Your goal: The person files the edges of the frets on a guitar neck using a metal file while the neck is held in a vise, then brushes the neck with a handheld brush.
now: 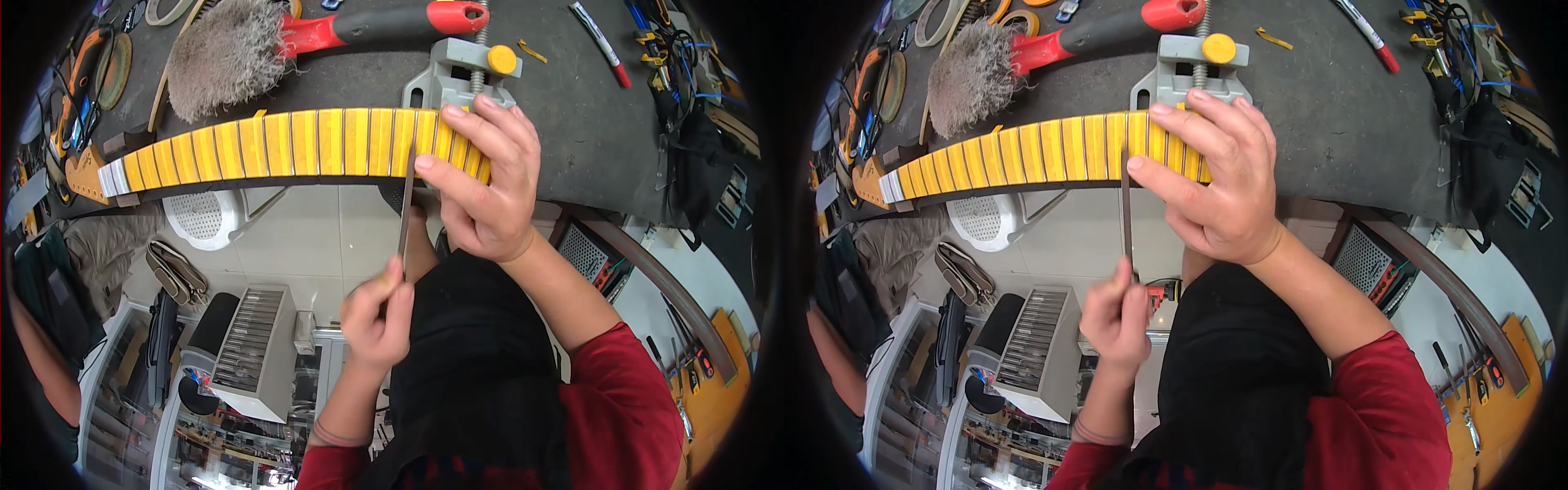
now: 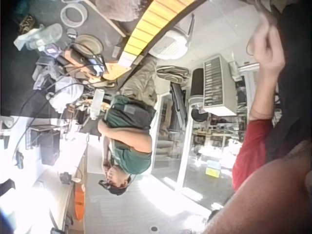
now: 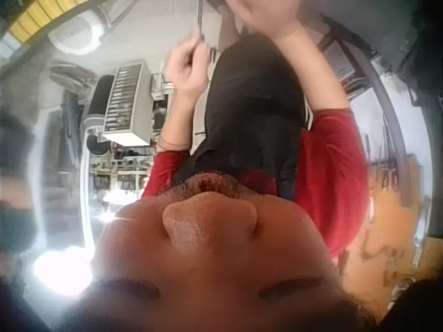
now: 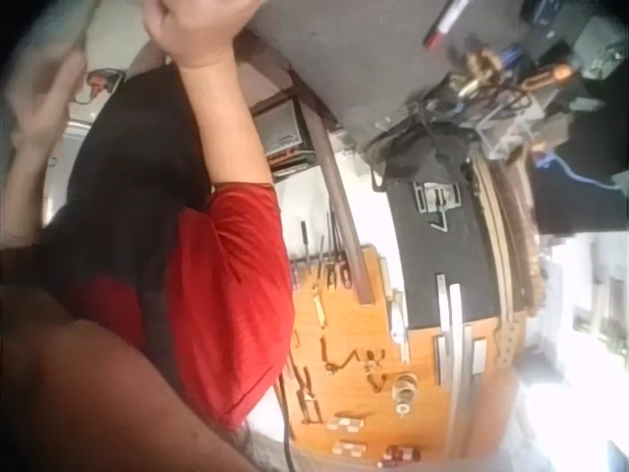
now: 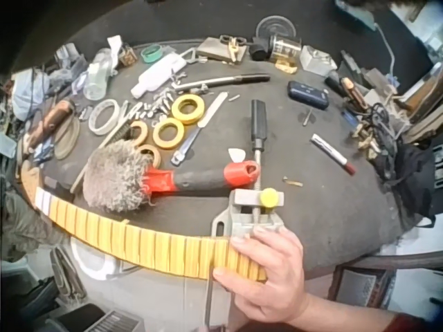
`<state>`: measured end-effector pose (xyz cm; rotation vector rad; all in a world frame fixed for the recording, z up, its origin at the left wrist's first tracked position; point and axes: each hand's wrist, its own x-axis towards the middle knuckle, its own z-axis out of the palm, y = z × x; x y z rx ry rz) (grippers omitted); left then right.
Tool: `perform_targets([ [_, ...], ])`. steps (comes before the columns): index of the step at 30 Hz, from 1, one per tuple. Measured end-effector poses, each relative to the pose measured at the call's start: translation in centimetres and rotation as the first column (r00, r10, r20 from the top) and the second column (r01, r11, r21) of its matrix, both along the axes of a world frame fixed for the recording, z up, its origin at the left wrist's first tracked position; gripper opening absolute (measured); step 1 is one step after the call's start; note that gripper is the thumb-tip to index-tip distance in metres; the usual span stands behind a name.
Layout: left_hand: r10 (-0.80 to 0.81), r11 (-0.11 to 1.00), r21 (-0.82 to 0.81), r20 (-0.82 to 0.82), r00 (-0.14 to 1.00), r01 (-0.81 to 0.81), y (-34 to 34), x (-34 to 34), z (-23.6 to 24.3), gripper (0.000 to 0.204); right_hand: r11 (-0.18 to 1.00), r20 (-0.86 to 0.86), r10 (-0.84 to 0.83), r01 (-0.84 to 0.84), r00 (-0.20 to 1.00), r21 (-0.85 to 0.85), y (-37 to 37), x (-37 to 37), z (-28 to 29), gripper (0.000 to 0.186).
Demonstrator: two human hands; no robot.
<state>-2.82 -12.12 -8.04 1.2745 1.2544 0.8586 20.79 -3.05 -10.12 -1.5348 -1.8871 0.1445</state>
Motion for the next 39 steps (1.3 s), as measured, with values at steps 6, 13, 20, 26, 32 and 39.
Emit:
perform_targets([
  [6,-0.034,0.999,0.025,-0.102,0.994,0.037,7.1,3.5,2.2,0.031,1.0,0.013,0.007,-0.007,1.0,-0.009,0.0,-0.2,-0.2,0.057],
  [13,-0.042,0.997,0.061,-0.124,0.991,0.05,2.2,1.0,1.1,0.03,0.999,-0.011,0.006,-0.007,1.0,-0.05,-0.1,-0.2,0.6,0.049],
  [20,-0.073,0.987,0.123,-0.207,0.976,0.1,8.4,4.0,2.7,0.037,0.998,-0.03,0.002,-0.004,1.0,-0.065,0.0,-0.4,0.6,0.047],
  [26,-0.057,0.977,0.191,-0.183,0.981,0.092,4.6,2.7,1.7,0.037,1.0,-0.004,0.009,-0.009,1.0,-0.014,-0.2,0.4,-0.2,0.057],
  [32,-0.066,0.971,0.211,-0.234,0.97,0.117,5.7,2.9,2.6,0.037,0.998,-0.017,0.009,-0.011,1.0,-0.066,-0.1,-0.2,0.6,0.046],
  [39,-0.014,0.986,0.159,-0.172,0.985,0.042,4.9,3.5,2.0,0.037,1.0,-0.018,0.012,-0.011,1.0,0.011,-0.1,0.2,-0.7,0.058],
])
